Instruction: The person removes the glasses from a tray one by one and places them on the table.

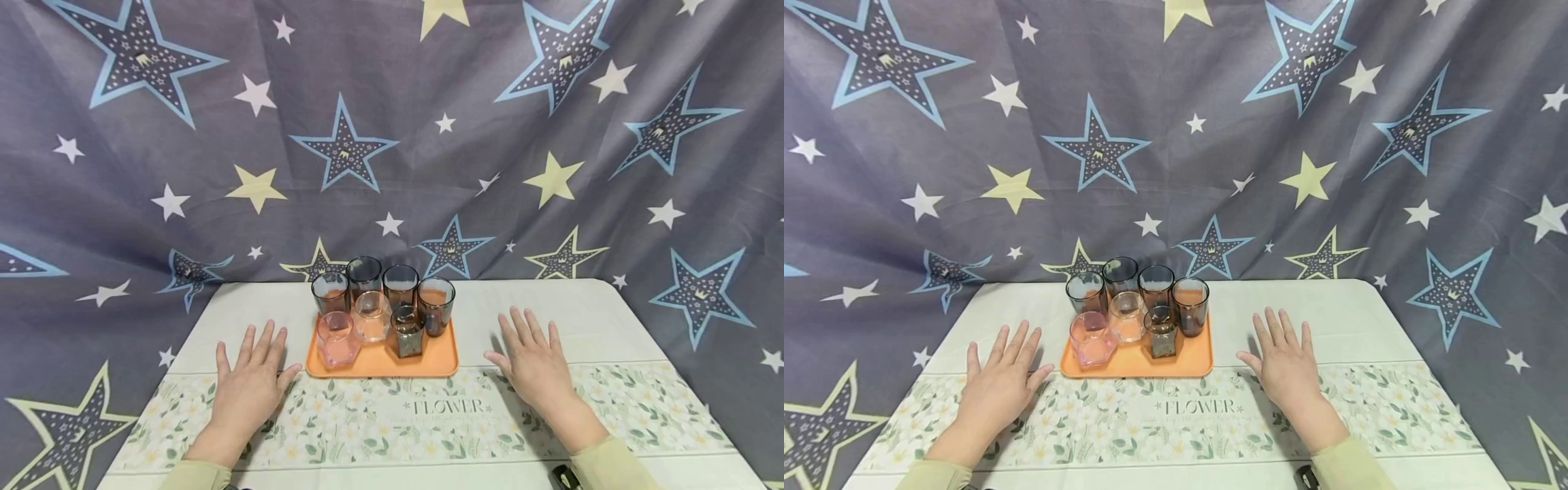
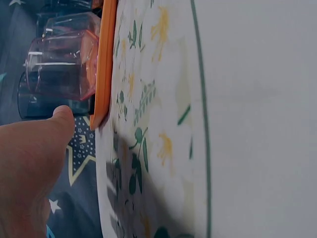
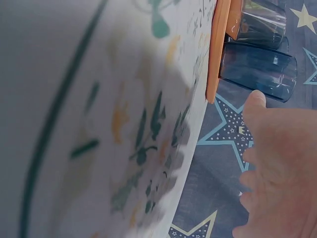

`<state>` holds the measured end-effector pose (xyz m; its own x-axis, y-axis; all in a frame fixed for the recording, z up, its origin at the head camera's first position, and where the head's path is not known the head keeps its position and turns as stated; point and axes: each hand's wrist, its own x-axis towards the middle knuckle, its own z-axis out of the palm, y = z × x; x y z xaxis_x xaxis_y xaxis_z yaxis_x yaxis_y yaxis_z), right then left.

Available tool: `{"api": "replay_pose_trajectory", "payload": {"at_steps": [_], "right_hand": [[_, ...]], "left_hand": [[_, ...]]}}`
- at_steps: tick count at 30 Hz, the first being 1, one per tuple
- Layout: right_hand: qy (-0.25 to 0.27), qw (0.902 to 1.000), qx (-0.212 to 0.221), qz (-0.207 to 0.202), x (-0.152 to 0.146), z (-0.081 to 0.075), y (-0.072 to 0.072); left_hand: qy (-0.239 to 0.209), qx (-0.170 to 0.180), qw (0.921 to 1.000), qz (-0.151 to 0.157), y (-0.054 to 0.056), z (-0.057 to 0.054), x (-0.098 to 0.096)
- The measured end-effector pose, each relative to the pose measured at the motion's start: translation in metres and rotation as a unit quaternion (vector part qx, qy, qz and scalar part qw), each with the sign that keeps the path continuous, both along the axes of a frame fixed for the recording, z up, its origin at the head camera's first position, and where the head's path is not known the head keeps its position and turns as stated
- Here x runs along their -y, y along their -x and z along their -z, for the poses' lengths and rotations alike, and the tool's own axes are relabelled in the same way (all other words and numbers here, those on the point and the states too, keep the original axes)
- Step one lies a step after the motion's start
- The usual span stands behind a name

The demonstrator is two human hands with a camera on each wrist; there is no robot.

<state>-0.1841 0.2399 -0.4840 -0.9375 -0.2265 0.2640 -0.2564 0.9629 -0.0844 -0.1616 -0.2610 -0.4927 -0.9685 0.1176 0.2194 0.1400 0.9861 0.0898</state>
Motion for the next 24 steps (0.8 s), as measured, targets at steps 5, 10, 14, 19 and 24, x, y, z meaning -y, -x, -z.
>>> {"api": "replay_pose_trajectory", "payload": {"at_steps": [5, 10, 14, 19, 24], "right_hand": [[0.004, 0.9998, -0.017, -0.002, 0.0, -0.003, 0.004], [0.006, 0.9997, -0.024, -0.004, 0.003, -0.01, 0.005], [0.009, 0.9996, -0.027, -0.006, 0.005, -0.013, 0.006], [0.011, 0.9997, -0.021, -0.006, 0.006, -0.014, 0.008], [0.014, 0.9996, -0.025, -0.004, 0.006, -0.016, 0.009]], "left_hand": [[-0.007, -0.002, 1.0, 0.006, 0.002, -0.003, -0.004], [-0.011, -0.011, 0.9998, 0.011, 0.004, -0.006, -0.007], [-0.011, -0.02, 0.9996, 0.016, 0.003, -0.009, -0.008], [-0.017, -0.015, 0.9996, 0.016, 0.004, -0.013, -0.009], [-0.03, -0.012, 0.9994, 0.014, 0.005, -0.015, -0.009]]}}
